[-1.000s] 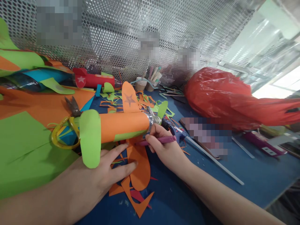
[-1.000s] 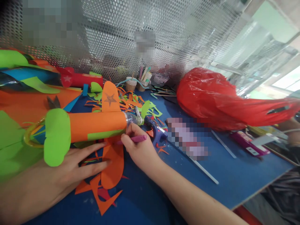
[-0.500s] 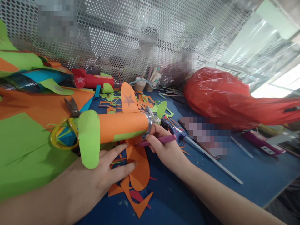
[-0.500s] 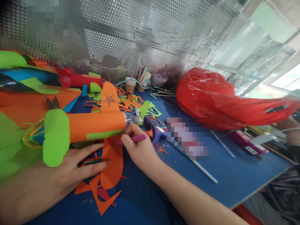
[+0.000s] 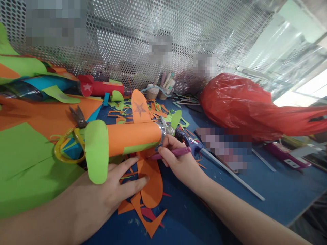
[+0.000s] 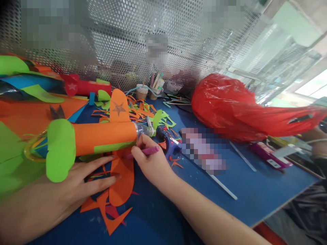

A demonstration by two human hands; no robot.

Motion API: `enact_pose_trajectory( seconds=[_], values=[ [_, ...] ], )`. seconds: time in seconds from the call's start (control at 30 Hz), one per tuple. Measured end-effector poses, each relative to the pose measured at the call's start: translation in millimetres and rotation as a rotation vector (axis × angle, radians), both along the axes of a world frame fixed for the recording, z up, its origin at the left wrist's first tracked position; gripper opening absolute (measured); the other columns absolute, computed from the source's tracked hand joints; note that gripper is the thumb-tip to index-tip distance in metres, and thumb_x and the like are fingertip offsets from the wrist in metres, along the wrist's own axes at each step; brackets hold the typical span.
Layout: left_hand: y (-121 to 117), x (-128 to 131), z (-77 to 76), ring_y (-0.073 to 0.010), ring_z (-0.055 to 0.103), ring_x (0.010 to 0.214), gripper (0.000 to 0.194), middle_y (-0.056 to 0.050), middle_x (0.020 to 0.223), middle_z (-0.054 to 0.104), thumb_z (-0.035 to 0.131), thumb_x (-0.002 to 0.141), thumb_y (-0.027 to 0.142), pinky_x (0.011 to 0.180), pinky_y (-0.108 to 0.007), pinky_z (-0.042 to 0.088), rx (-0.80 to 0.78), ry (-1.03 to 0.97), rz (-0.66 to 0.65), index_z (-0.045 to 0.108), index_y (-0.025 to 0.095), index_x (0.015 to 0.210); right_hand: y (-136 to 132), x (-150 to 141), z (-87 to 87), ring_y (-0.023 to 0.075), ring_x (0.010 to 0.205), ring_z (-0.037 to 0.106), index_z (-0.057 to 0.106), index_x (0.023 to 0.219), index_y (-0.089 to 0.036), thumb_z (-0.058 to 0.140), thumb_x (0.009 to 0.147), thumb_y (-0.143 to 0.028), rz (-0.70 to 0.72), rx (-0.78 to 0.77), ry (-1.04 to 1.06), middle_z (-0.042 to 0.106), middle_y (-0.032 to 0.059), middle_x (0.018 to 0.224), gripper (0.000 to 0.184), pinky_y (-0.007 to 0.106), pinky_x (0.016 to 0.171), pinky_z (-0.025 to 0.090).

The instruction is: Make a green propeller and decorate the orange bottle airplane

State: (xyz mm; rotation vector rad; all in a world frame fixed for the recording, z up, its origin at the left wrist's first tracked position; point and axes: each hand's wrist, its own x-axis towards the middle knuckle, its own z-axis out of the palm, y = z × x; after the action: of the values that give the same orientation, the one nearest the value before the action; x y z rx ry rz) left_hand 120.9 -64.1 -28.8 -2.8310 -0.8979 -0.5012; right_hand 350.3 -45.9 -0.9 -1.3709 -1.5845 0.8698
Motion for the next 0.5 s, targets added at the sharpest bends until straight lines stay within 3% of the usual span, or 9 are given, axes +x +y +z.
enact_pose_trajectory(
  seconds=[0.2,0.33,0.5],
  values=[
    [0.7,1.2,0.4,-0.0228,0.068,0.087,0.06,-0.003,0.132,0.06,0.046,0.075,0.008,0.075,-0.033,0.052,0.068,0.055,-0.018,0.059,0.039,0.125,-5.2,-2.8,6.3,0.0115,0.045,0.047,0.044,0.074,-0.022,0.042,0.092,-0.045,0.054,-0.142,0.243,0.05,-0.0064,0.047,0.029,0.024,0.049,0.038],
    [0.5,7.5,7.3,-0.0243,0.07,0.077,0.061,-0.009,0.125,0.065,0.044,0.07,0.007,0.066,-0.035,0.054,0.136,0.081,-0.026,0.063,0.037,0.12,-8.4,-4.8,6.8,0.0094,0.045,0.044,0.045,0.071,-0.022,0.057,0.086,-0.037,0.138,-0.114,0.208,0.048,-0.0078,0.048,0.025,0.024,0.05,0.036],
    [0.6,10.2,9.0,-0.0264,0.071,0.072,0.059,-0.01,0.118,0.069,0.045,0.065,0.007,0.058,-0.036,0.056,0.179,0.1,-0.062,0.068,0.034,0.112,-6.9,-6.2,1.4,0.0078,0.046,0.039,0.043,0.071,-0.022,0.058,0.085,-0.032,0.142,-0.074,0.209,0.045,-0.0086,0.053,0.022,0.023,0.05,0.034]
  ],
)
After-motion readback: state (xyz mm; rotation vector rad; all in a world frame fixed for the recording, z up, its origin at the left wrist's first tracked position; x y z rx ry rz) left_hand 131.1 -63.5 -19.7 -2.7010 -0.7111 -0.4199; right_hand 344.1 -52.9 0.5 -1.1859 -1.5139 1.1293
